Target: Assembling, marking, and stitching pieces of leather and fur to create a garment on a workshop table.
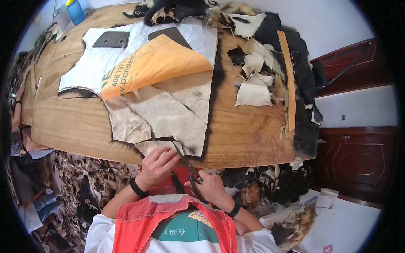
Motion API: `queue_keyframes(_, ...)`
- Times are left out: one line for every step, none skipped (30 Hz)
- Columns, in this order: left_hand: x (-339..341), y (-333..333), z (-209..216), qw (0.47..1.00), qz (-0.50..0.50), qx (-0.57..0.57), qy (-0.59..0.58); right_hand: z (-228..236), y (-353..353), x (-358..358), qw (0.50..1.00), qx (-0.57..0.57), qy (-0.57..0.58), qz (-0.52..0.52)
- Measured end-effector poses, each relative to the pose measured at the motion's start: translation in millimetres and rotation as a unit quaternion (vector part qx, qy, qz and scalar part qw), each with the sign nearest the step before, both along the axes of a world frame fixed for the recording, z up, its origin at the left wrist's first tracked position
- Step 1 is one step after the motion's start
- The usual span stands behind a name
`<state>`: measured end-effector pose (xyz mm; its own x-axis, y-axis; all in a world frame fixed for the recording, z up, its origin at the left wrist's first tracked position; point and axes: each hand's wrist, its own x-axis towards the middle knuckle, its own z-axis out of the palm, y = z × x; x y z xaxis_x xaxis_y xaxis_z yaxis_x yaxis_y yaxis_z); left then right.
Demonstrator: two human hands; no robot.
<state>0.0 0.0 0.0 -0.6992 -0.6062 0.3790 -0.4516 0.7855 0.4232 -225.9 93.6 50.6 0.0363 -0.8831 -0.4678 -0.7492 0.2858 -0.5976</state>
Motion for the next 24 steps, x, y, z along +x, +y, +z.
queue_keyframes(1,-1,3,0.999,0.020,0.023,0.018,0,-1,3,1.000,-0.016,-0.012,-0.023)
queue_keyframes(3,-2,5,0.998,0.040,0.045,0.036,1,-3,5,0.998,-0.031,-0.025,-0.046)
queue_keyframes(-2,3,9,0.997,0.044,0.047,0.041,13,-3,-6,0.998,-0.030,-0.020,-0.041)
queue_keyframes(6,6,11,0.997,0.063,0.030,0.026,23,-5,-10,0.995,-0.042,-0.002,-0.085)
queue_keyframes(12,7,13,0.996,0.082,0.012,0.010,29,-7,-16,0.990,-0.054,0.017,-0.129)
queue_keyframes(15,6,19,0.997,0.078,0.009,0.009,30,-13,-22,0.984,-0.073,0.084,-0.140)
queue_keyframes(19,6,27,0.994,0.099,0.005,-0.056,32,-22,-30,0.973,-0.089,0.151,-0.148)
queue_keyframes(20,6,32,0.985,0.120,0.001,-0.121,31,-30,-39,0.973,-0.089,0.151,-0.150)
queue_keyframes(20,5,33,0.986,0.117,-0.002,-0.121,30,-39,-49,0.959,-0.119,0.211,-0.146)
queue_keyframes(18,3,32,0.981,0.124,0.069,-0.134,28,-45,-56,0.941,-0.149,0.269,-0.140)
queue_keyframes(16,1,32,0.971,0.130,0.140,-0.147,27,-48,-63,0.941,-0.152,0.267,-0.142)
queue_keyframes(14,1,31,0.971,0.130,0.136,-0.150,27,-52,-66,0.921,-0.227,0.292,-0.124)
queue_keyframes(10,3,29,0.970,0.143,0.138,-0.140,28,-57,-65,0.894,-0.300,0.316,-0.106)
queue_keyframes(7,3,29,0.969,0.155,0.141,-0.130,31,-59,-61,0.882,-0.281,0.360,-0.115)
queue_keyframes(3,3,30,0.970,0.152,0.139,-0.132,33,-61,-52,0.882,-0.281,0.358,-0.120)
queue_keyframes(-1,4,31,0.968,0.163,0.127,-0.139,34,-63,-43,0.906,-0.287,0.274,-0.146)
queue_keyframes(-2,4,31,0.967,0.174,0.116,-0.146,34,-66,-30,0.923,-0.291,0.187,-0.171)
queue_keyframes(-2,3,33,0.968,0.169,0.115,-0.146,37,-69,-13,0.927,-0.318,0.129,-0.154)
queue_keyframes(-1,1,37,0.972,0.145,0.105,-0.153,29,-73,2,0.928,-0.332,0.093,-0.139)
queue_keyframes(1,0,38,0.975,0.123,0.097,-0.159,31,-76,19,0.951,-0.272,0.058,-0.133)
queue_keyframes(2,-2,40,0.975,0.122,0.096,-0.161,27,-78,30,0.951,-0.271,0.057,-0.134)
queue_keyframes(3,-5,42,0.978,0.091,0.101,-0.161,23,-80,40,0.965,-0.230,0.053,-0.111)
queue_keyframes(4,-8,42,0.979,0.059,0.106,-0.161,18,-82,46,0.977,-0.189,0.049,-0.088)
queue_keyframes(4,-11,42,0.979,0.058,0.105,-0.162,12,-82,49,0.977,-0.189,0.048,-0.090)
